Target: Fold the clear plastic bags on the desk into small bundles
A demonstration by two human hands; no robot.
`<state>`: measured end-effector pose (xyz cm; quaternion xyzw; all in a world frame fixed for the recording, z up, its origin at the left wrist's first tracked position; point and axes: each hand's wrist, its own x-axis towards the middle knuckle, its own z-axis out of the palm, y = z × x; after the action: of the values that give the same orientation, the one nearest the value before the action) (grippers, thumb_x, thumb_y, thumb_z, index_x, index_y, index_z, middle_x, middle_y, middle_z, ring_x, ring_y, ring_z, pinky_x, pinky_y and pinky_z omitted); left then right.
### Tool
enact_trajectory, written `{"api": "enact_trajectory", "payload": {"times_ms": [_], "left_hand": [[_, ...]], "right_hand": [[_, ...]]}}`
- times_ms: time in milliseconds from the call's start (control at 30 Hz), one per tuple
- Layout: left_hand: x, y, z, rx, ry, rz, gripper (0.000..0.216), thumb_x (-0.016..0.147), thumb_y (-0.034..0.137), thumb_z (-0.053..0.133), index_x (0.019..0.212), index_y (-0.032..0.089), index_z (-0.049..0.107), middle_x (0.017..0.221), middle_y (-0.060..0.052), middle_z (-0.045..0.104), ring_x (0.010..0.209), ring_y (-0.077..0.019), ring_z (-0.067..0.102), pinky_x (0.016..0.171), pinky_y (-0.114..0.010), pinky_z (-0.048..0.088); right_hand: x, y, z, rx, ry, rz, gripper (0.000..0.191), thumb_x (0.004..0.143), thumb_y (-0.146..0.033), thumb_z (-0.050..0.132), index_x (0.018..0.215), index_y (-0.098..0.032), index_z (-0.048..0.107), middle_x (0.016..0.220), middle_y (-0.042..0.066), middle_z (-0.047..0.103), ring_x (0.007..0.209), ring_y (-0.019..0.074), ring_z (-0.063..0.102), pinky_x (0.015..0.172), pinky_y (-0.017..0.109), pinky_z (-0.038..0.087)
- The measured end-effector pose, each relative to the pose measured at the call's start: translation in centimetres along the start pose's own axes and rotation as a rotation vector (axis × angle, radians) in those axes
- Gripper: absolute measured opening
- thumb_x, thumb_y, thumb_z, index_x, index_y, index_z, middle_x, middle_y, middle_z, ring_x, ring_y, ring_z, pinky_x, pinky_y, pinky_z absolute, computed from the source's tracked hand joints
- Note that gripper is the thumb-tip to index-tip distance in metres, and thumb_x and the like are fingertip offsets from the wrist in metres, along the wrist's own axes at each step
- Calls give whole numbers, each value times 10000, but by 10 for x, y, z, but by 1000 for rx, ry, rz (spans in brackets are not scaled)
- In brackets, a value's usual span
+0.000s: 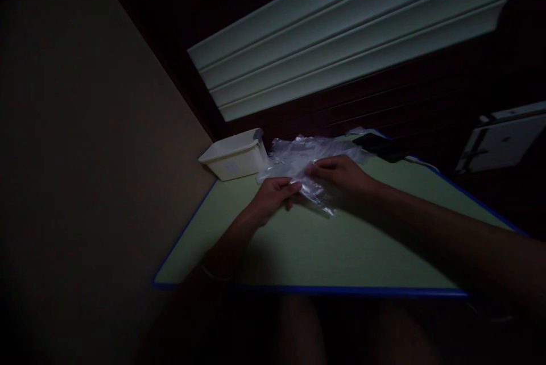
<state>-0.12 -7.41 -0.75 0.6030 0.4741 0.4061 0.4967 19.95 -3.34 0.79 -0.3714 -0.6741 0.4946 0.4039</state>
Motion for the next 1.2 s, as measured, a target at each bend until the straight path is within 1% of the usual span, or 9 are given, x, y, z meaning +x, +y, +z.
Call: {"api": "enact_trajectory", "payload": {"times_ms": [100,200,367,600,700,833,967,1067,1200], "left_hand": [[2,-2,3,6,108,87,366,752,486,686,796,123,692,746,-52,673,501,-66,481,470,-207,339],[3,-3,5,-12,182,120,341,756,468,680,788,130,706,728,-40,664,508,-72,482,485,-216,329],[2,0,6,-62,188,118,317,722,439,717,757,124,701,622,-10,610,490,-73,470,481,-217,306],[1,4,9,-90,266,182,340,721,426,735,891,132,748,705,-28,664,538,-73,485,536,-218,374],[1,3,8,-79,308,190,328,720,420,733,880,134,756,696,-25,667,521,-72,480,523,-220,370],[4,-1,5,-94,322,171,312,701,412,742,848,138,761,678,-21,668,505,-73,479,509,-222,362],[7,-5,3,-125,336,158,302,681,405,758,825,140,765,697,-29,677,504,-67,477,510,-222,359],[8,-5,2,-168,332,143,289,668,392,769,817,144,764,722,-35,682,506,-64,481,505,-220,360],[7,-3,3,-205,316,132,276,660,384,777,793,142,762,706,-35,674,503,-61,480,493,-214,353]], "right_hand": [[-1,0,5,113,70,17,343,658,-520,769,745,-189,749,747,38,705,658,173,591,623,301,453],[-2,-1,9,178,117,19,307,649,-482,787,739,-190,753,784,47,723,720,191,623,700,328,487],[-2,-2,9,173,142,16,265,651,-437,786,763,-198,762,801,46,733,720,190,626,705,335,496],[0,2,7,186,120,9,263,657,-438,785,765,-198,768,792,46,731,698,180,615,703,334,479],[1,5,6,166,130,-9,287,654,-452,780,783,-196,767,817,49,732,729,189,621,724,339,476],[4,9,4,115,198,-37,288,666,-463,759,788,-202,770,834,52,732,761,207,626,714,344,485],[9,12,2,268,236,-45,219,669,-438,759,752,-235,765,880,49,738,833,224,646,759,364,522],[10,12,2,358,211,-32,213,682,-452,758,744,-248,763,879,44,738,824,203,655,806,361,522],[8,14,2,226,63,-18,302,659,-493,774,758,-208,761,803,35,728,737,185,640,745,335,511]]}}
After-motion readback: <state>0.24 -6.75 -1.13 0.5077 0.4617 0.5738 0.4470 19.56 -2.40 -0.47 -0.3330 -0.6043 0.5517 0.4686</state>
